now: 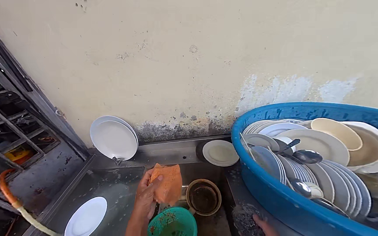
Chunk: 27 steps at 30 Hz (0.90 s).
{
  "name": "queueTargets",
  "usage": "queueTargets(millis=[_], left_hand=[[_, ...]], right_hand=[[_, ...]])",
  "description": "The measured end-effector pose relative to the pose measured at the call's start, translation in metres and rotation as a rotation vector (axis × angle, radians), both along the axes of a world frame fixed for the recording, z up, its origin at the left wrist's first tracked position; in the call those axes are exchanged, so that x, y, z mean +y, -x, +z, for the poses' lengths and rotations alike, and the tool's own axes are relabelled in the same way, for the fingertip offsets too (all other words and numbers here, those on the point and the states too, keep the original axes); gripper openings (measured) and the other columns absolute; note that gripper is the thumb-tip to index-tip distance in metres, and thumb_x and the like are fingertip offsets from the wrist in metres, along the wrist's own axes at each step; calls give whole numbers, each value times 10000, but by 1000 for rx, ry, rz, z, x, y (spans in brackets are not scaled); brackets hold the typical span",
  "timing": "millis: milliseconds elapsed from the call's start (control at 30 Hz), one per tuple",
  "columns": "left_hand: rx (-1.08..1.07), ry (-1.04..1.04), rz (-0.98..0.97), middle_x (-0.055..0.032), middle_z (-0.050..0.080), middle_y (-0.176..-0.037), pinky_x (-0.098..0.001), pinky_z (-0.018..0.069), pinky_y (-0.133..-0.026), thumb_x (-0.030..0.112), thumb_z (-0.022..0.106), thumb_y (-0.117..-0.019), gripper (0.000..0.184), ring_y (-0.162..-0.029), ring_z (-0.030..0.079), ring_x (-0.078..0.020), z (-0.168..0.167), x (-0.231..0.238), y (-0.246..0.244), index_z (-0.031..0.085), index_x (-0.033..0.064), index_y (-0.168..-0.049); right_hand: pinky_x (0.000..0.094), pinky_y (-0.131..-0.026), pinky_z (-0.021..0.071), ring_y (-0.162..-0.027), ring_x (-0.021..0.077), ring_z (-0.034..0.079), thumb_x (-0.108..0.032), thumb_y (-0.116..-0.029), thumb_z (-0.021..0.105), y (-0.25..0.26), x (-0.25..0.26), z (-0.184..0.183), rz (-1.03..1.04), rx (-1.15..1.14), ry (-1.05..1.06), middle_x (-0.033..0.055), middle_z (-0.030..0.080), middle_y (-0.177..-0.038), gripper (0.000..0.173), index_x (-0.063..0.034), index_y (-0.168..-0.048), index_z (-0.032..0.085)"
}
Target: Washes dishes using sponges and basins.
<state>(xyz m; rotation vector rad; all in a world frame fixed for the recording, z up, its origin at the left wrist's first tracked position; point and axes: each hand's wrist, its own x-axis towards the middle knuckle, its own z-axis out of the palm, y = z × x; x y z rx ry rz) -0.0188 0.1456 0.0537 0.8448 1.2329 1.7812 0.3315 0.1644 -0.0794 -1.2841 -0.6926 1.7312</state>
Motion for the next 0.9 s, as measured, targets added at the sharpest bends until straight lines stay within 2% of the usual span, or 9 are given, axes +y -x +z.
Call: queueTargets(millis=[200, 333, 400, 500, 600, 667, 733, 800, 900], left_hand=[[-175, -34, -265, -184, 715, -1033, -413, 645, -778, 63, 623, -877, 401, -891, 742, -246, 12, 5, -22, 549, -14, -1263], [646, 172, -197, -96, 657, -1239, -359, 563, -955, 256, 718, -895, 438, -1134, 647, -182, -15, 19, -27, 647, 69, -1284], [1025, 122, 23, -202, 563, -1390, -535, 456, -1064, 463, 684, -886, 516, -1298, 530, -367, -45, 16, -25, 707, 111, -1262], [1143, -47, 222, -291, 438, -1524, -601, 392, -1111, 547, 597, -933, 572, -1391, 434, -485, -63, 0, -10, 708, 88, -1256], [1064, -125, 144, -232, 565, -1425, -529, 448, -1083, 504, 540, -995, 551, -1331, 533, -372, -67, -15, -4, 689, 47, -1267], [953, 14, 96, -146, 672, -1187, -420, 553, -906, 466, 522, -1002, 505, -1092, 648, -242, -69, -19, -5, 706, 34, -1186], [768, 297, -80, -77, 650, -947, -373, 537, -740, 440, 486, -1029, 456, -835, 630, -168, -66, -19, -4, 683, 35, -1099], [556, 514, -336, -64, 659, -908, -368, 543, -706, 476, 413, -1063, 494, -775, 641, -164, -67, -16, -4, 655, 47, -1106], [226, 540, -449, -121, 674, -1012, -372, 592, -751, 419, 476, -1063, 447, -863, 693, -201, -75, -15, -22, 598, 1, -1162]], right_hand=[[438, -888, 601, -1092, 267, 685, -241, -1110, 414, 97, 23, 33, 70, 207, -49, 179, 633, -1278, 440, -48, -1505, 387], [337, -810, 600, -921, 143, 697, -262, -1132, 225, 143, 3, 67, 133, 311, -8, 71, 702, -1025, 405, -67, -1330, 519], [351, -751, 599, -863, 160, 700, -330, -1135, 137, 155, -6, 69, 72, 413, 128, 74, 701, -935, 493, -93, -1184, 566], [370, -751, 618, -869, 181, 728, -410, -1108, 71, 154, -10, 53, 68, 590, 156, 89, 737, -922, 625, -101, -1093, 614], [369, -763, 625, -883, 181, 738, -438, -1091, 60, 151, -14, 45, 30, 648, 136, 91, 752, -927, 663, -109, -1060, 635], [365, -770, 628, -887, 176, 742, -414, -1090, 103, 152, -17, 43, 0, 649, 94, 89, 759, -932, 617, -116, -1053, 643], [370, -793, 627, -909, 175, 741, -320, -1091, 209, 155, -19, 40, -28, 574, 9, 83, 756, -966, 449, -125, -1137, 611], [357, -820, 625, -932, 158, 730, -156, -1056, 339, 159, -20, 38, -20, 379, -125, 69, 735, -1017, 292, -99, -1283, 512], [388, -903, 611, -1041, 191, 707, 13, -916, 549, 160, -19, 33, 85, 165, -378, 112, 701, -1195, 488, 6, -1402, 503]])
